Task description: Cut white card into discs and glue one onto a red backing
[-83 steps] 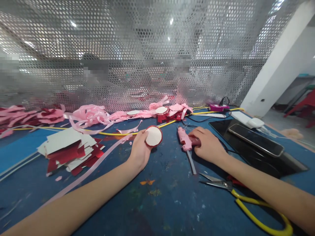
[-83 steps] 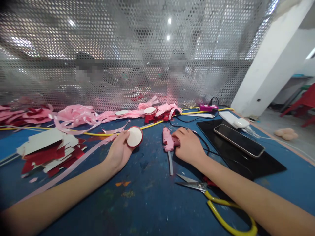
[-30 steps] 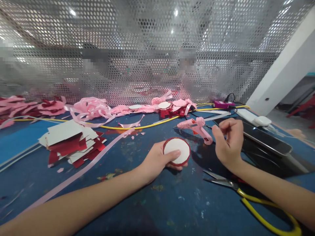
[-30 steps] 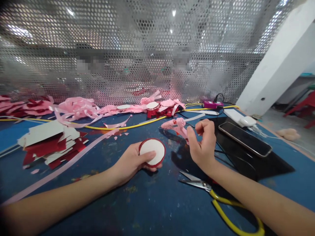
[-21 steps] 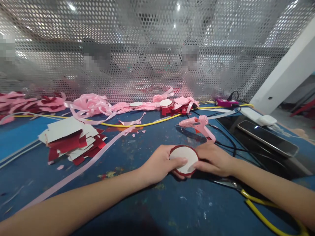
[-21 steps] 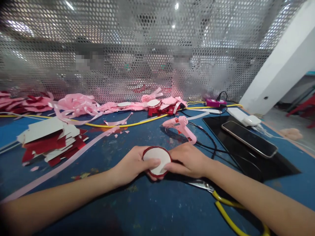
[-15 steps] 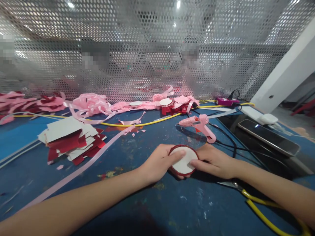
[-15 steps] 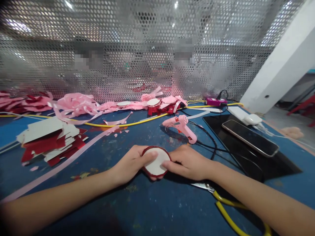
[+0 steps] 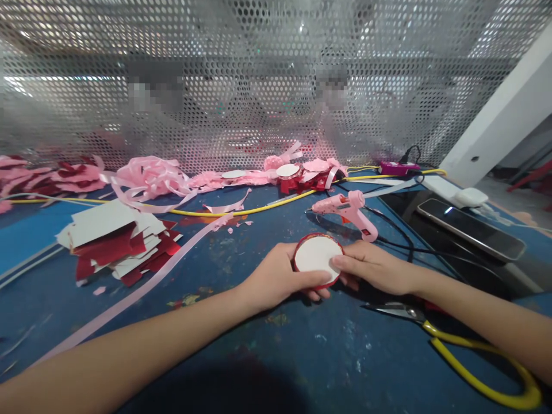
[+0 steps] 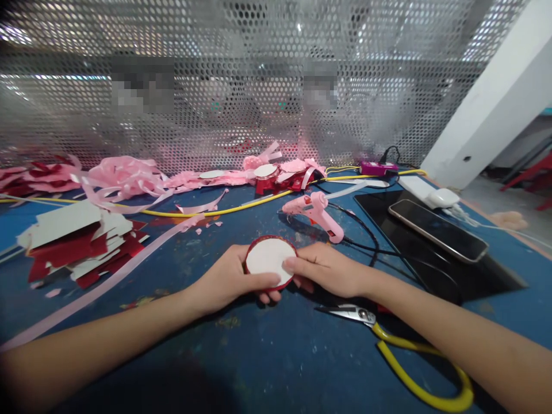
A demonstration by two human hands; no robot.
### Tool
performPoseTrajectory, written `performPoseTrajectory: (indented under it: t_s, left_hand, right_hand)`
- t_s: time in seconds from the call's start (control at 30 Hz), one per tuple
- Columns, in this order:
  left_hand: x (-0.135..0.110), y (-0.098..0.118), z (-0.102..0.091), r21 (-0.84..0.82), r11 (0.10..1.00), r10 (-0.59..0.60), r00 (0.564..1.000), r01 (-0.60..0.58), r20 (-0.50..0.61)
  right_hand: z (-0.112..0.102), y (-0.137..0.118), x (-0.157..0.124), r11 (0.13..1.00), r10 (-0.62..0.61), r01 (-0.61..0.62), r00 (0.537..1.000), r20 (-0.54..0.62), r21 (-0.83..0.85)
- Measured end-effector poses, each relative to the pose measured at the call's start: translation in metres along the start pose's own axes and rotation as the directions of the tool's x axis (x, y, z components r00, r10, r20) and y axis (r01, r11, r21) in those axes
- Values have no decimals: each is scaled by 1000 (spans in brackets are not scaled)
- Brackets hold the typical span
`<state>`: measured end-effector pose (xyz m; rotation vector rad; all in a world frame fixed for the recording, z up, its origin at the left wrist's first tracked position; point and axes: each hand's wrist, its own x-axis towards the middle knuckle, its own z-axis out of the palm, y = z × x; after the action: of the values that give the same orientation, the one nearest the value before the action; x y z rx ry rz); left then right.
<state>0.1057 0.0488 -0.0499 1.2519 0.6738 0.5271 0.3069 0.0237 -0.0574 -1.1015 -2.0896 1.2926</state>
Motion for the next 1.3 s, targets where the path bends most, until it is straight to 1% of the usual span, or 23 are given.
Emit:
performPoseTrajectory:
  t_s: [0.1,0.33,0.53,0.77,0.83,1.0,1.17,1.3]
  left_hand:
    - [2,0,0,22,1000,-21,1000,22,-8]
    - [3,-3,-3,-122,992,-23,1000,23,5]
    - [5,-3,-3,-101,994,-35,999,35,8]
    - [4,1,-3,-126,992,-6,1000,9,23]
    - [4,1,-3,-94,996,9,1000,-6,30]
    - [4,1,-1,6,1000,20,1000,-20,2]
    - [5,0,-3,-30,999,15,998,-13,55]
    - [5,-1,-4,-29,999,25,995,-22,95]
  right_hand:
    - [0,0,1,1000,9,-9,1000,-14,14]
    - [-2,0,3,994,42,-40,999,-18,100]
    - [-5,3,3,983,59,-52,998,-34,177]
    - [-6,4,4,973,40,-34,999,-24,229]
    - [-6,3,4,972,39,-32,999,-25,234]
    - [-6,1,4,970,49,-40,998,-31,239]
    - [-6,1,4,980,22,-19,1000,-14,200]
    - [-5,1,4,982,6,-5,1000,-8,189]
